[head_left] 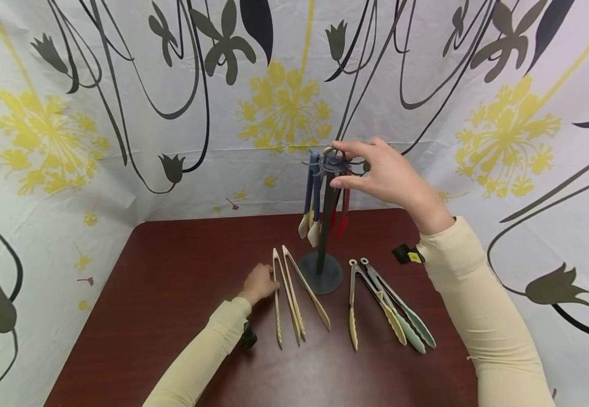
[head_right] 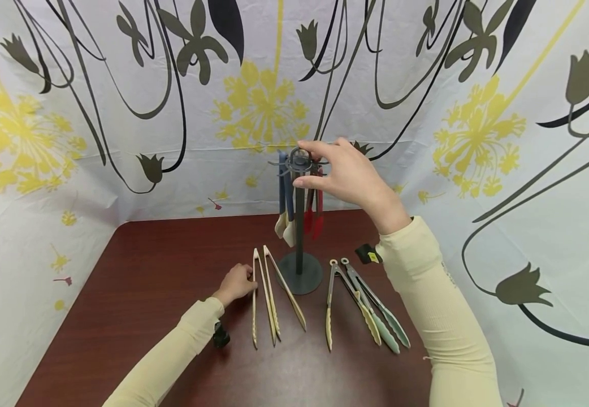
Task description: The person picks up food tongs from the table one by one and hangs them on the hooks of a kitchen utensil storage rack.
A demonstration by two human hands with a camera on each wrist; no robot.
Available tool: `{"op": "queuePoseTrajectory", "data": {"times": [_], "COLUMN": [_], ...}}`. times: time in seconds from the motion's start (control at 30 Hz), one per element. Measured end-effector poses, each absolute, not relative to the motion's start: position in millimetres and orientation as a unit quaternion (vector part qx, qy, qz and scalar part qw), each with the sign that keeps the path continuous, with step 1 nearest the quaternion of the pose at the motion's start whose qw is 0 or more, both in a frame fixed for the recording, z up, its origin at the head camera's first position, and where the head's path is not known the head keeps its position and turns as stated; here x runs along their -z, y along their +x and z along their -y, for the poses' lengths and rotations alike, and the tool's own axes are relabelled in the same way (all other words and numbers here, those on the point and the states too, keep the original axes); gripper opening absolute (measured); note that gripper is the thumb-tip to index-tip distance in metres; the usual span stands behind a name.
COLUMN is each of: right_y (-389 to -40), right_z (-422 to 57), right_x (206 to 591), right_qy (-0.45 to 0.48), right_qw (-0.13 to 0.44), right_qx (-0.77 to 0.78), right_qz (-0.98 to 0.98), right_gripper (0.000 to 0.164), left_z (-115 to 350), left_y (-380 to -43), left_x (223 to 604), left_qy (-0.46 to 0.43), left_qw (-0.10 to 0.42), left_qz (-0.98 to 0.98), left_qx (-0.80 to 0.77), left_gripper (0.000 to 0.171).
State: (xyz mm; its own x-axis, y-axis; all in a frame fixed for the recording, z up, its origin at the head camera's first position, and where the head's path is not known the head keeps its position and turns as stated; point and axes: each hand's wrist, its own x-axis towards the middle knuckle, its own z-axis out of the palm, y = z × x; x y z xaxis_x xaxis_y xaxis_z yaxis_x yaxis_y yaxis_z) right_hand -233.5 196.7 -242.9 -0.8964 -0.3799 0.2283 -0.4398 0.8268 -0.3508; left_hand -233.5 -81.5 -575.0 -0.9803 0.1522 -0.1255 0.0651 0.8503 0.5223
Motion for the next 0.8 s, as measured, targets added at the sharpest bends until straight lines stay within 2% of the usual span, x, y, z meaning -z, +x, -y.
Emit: {"op": "queuePoseTrajectory", "data": {"times": [0.8], "right_y": [-242], "right_z": [-196], "right_x": [248], "right_qy": [0.273], "right_qw": [0.065], "right_qx": [-0.239], "right_qz": [0.929], "right_gripper": [0.078], "left_z": [101], "left_y": [-234], "left_x": [578], "left_qy": [0.04], "left_qw": [0.072], "left_qz": [-0.957], "left_qx": [-0.278], "left_gripper": [0.042]}}
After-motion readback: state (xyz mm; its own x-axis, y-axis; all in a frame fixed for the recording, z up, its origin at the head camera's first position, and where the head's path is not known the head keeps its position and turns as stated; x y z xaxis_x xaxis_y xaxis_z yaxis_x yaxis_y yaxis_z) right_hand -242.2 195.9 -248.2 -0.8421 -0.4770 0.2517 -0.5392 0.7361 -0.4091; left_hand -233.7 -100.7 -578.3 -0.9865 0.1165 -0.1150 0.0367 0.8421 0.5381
